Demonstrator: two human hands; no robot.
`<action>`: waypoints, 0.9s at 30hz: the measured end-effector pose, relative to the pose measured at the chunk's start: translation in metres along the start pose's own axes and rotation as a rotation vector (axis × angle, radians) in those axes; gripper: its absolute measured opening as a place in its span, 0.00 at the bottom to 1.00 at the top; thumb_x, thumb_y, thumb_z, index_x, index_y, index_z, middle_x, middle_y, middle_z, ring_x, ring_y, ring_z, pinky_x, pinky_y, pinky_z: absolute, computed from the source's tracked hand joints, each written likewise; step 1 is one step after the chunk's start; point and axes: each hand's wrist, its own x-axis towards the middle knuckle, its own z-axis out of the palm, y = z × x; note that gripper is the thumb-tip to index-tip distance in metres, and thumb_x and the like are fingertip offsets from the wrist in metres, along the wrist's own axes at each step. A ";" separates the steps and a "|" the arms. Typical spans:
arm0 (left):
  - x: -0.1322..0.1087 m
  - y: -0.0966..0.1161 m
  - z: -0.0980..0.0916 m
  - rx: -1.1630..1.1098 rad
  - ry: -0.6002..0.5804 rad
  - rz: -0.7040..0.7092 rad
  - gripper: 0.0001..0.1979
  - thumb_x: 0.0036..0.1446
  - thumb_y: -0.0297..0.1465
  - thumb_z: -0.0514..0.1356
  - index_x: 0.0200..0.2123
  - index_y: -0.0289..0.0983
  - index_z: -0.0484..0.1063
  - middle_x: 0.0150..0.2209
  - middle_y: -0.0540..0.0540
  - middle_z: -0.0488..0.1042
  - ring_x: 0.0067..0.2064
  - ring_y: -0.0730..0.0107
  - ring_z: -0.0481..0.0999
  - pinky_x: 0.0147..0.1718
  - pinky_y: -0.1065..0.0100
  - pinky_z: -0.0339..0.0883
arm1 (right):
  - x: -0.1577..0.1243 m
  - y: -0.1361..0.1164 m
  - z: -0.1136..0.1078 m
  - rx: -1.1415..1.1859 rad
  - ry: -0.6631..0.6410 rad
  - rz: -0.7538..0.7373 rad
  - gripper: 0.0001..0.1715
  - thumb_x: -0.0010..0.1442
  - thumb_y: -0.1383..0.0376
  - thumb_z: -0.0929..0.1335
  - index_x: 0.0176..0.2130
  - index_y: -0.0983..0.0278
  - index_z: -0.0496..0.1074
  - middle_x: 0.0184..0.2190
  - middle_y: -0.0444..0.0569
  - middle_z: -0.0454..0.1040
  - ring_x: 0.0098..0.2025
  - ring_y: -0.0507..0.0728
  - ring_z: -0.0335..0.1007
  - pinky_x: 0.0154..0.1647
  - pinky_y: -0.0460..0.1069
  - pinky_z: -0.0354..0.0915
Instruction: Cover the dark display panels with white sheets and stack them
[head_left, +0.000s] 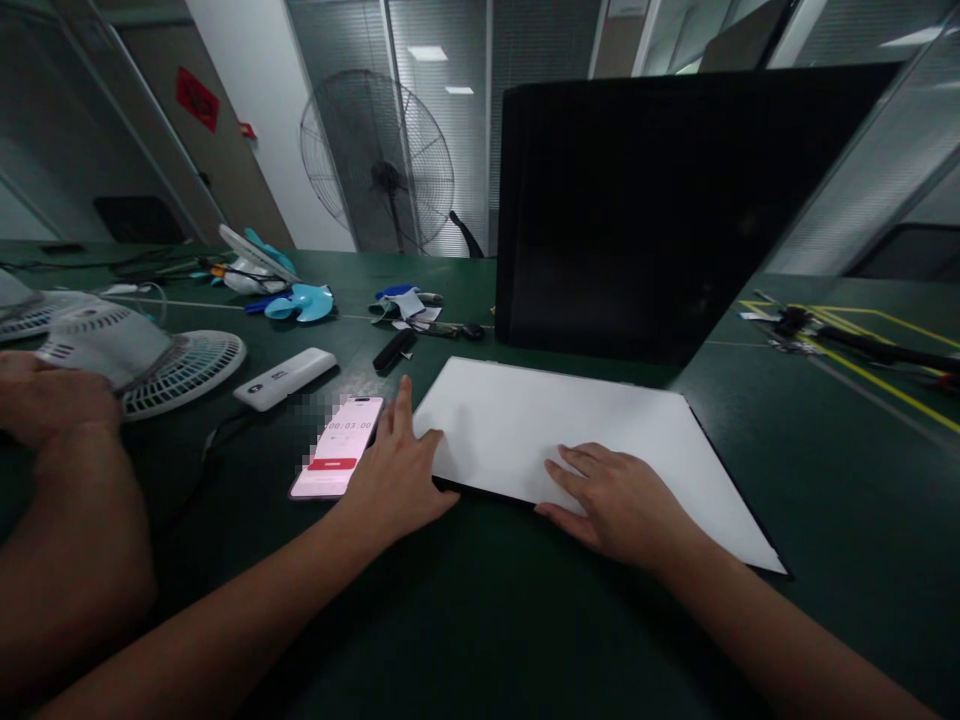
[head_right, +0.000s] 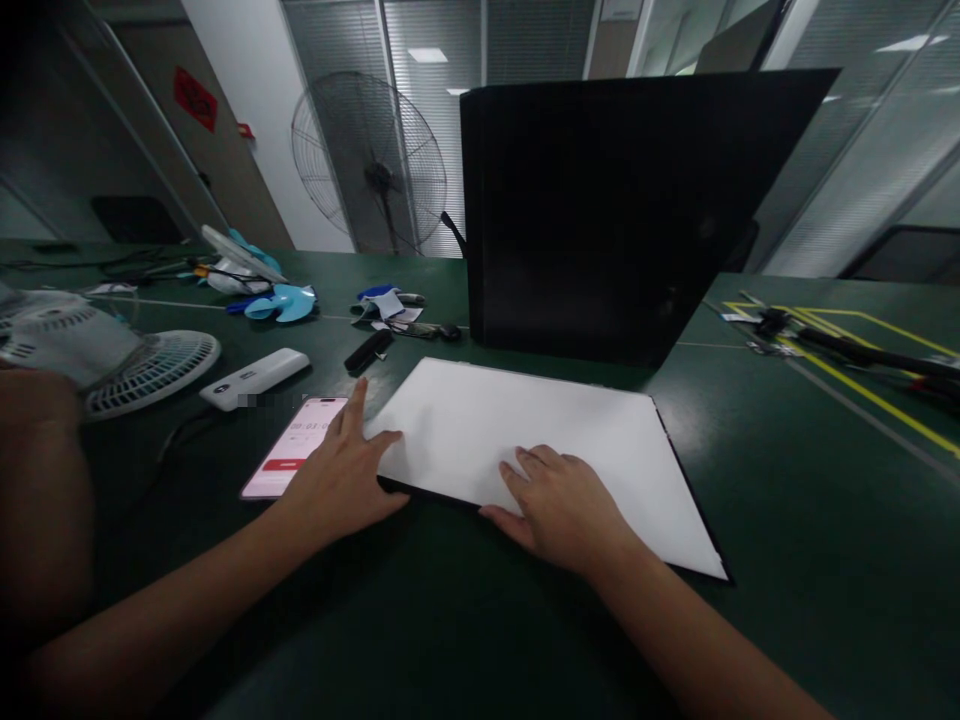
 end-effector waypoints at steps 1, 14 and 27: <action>0.000 0.000 0.000 0.001 -0.008 0.002 0.38 0.46 0.50 0.69 0.59 0.42 0.73 0.76 0.47 0.25 0.73 0.26 0.42 0.63 0.41 0.61 | 0.000 0.000 0.000 0.001 -0.009 0.003 0.37 0.70 0.44 0.57 0.60 0.65 0.74 0.60 0.61 0.71 0.58 0.69 0.71 0.53 0.64 0.72; 0.002 -0.001 0.000 0.071 -0.022 0.023 0.38 0.48 0.53 0.65 0.60 0.44 0.72 0.75 0.40 0.44 0.71 0.30 0.50 0.53 0.42 0.71 | 0.001 -0.002 -0.002 0.016 -0.022 0.022 0.37 0.71 0.45 0.57 0.60 0.66 0.74 0.61 0.60 0.71 0.59 0.70 0.70 0.52 0.63 0.73; 0.003 -0.002 -0.004 0.137 -0.013 0.090 0.33 0.50 0.52 0.62 0.56 0.41 0.75 0.60 0.38 0.73 0.51 0.43 0.77 0.43 0.49 0.74 | -0.001 -0.018 -0.005 -0.046 0.161 -0.049 0.27 0.62 0.55 0.68 0.55 0.66 0.72 0.58 0.62 0.70 0.55 0.67 0.69 0.50 0.60 0.69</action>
